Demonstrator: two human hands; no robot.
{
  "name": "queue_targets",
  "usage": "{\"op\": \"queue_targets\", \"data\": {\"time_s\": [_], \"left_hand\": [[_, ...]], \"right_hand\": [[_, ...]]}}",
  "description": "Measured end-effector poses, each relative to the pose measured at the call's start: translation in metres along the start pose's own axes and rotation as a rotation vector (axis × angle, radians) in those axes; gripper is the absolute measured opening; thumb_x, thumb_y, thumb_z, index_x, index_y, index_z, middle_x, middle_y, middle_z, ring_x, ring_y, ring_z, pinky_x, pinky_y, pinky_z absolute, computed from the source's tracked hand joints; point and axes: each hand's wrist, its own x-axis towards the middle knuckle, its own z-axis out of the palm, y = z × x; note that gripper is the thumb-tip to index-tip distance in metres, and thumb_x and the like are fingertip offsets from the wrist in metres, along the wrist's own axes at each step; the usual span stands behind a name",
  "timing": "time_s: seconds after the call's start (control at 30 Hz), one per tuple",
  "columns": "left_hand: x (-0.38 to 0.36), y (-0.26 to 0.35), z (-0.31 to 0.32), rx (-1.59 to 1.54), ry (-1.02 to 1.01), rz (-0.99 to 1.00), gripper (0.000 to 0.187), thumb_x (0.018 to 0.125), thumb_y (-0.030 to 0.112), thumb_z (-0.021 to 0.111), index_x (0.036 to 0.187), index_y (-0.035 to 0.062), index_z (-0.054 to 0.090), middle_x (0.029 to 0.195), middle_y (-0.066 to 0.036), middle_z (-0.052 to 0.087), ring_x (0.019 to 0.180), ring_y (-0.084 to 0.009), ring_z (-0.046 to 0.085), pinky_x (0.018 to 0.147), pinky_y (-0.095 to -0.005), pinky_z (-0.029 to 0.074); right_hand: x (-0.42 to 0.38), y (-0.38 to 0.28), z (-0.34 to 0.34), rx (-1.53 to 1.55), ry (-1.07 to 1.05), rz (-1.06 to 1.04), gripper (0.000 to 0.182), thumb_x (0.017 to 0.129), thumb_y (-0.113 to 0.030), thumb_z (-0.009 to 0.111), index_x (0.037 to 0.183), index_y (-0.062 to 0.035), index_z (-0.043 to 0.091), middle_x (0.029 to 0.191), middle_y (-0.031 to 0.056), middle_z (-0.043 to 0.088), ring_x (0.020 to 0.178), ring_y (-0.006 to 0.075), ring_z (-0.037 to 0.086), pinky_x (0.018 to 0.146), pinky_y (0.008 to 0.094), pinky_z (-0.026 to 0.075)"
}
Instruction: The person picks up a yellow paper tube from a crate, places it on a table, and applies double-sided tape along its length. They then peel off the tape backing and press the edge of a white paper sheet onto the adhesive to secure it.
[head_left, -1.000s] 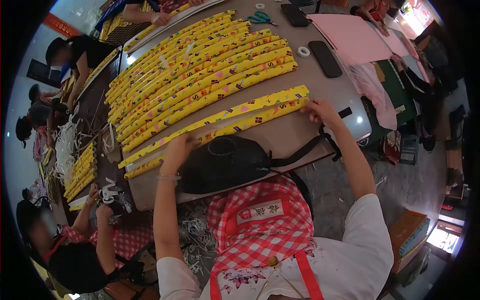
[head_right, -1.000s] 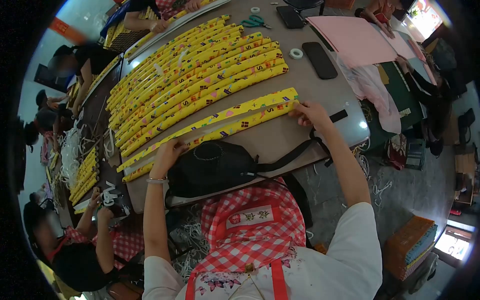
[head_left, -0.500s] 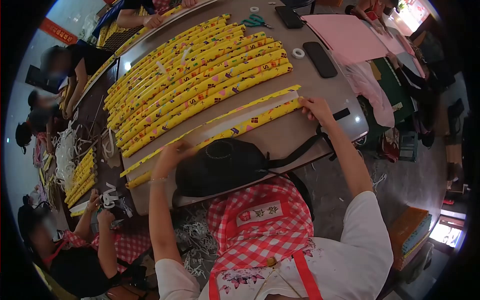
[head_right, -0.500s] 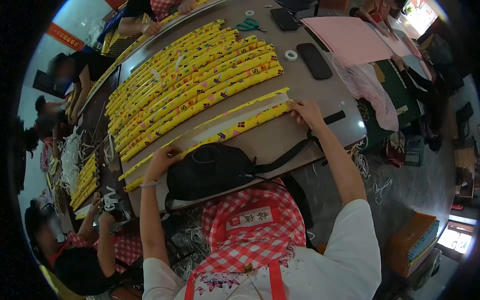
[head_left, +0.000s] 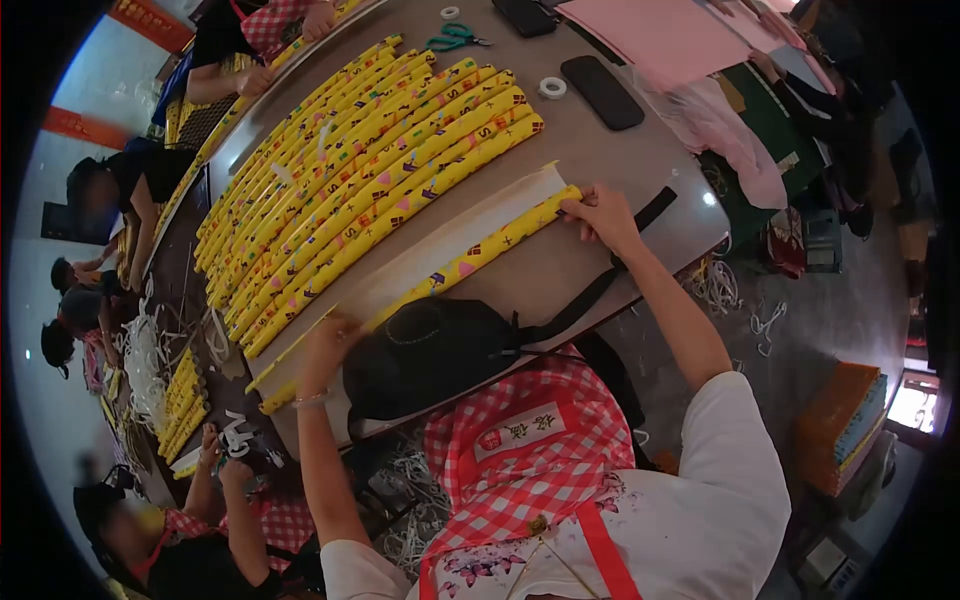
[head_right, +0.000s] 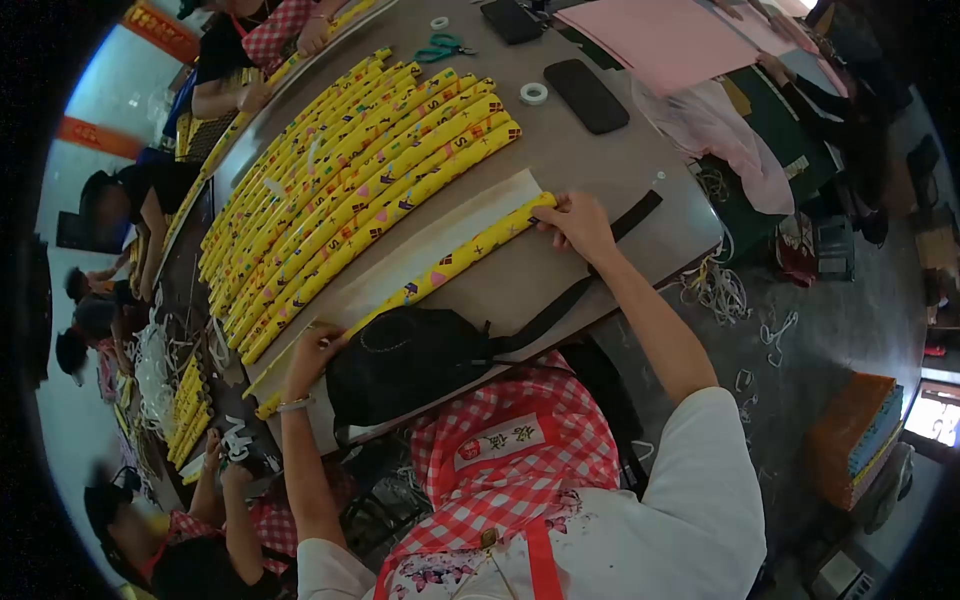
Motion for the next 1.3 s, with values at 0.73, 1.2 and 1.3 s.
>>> {"op": "queue_targets", "data": {"time_s": [0.73,1.2,1.3], "left_hand": [[0.000,0.001,0.004,-0.198,0.003,-0.249,0.024,0.082,0.022,0.066,0.097,0.0028,0.069,0.087,-0.012,0.069,0.079,-0.0191,0.064,0.073,-0.0313,0.049],[0.000,0.011,-0.001,-0.080,-0.042,-0.237,0.020,0.079,0.016,0.069,0.093,0.0017,0.068,0.089,-0.011,0.066,0.080,-0.0216,0.062,0.073,-0.0323,0.048],[0.000,0.000,-0.002,-0.201,-0.061,-0.213,0.026,0.074,0.023,0.074,0.089,0.0025,0.068,0.088,-0.012,0.066,0.079,-0.0235,0.063,0.074,-0.0325,0.049]], "right_hand": [[0.002,-0.006,-0.002,-0.184,0.062,0.051,0.040,0.078,-0.034,0.073,0.083,0.0037,0.063,0.061,0.0068,0.064,0.041,0.0120,0.054,0.043,0.0257,0.044],[0.015,-0.006,0.005,-0.345,0.096,0.080,0.054,0.075,-0.048,0.072,0.087,0.0039,0.064,0.058,0.0071,0.060,0.046,0.0139,0.056,0.047,0.0278,0.046],[0.023,0.003,0.002,-0.387,0.062,0.067,0.053,0.078,-0.048,0.070,0.083,0.0037,0.063,0.057,0.0053,0.056,0.042,0.0125,0.052,0.042,0.0280,0.042]]}}
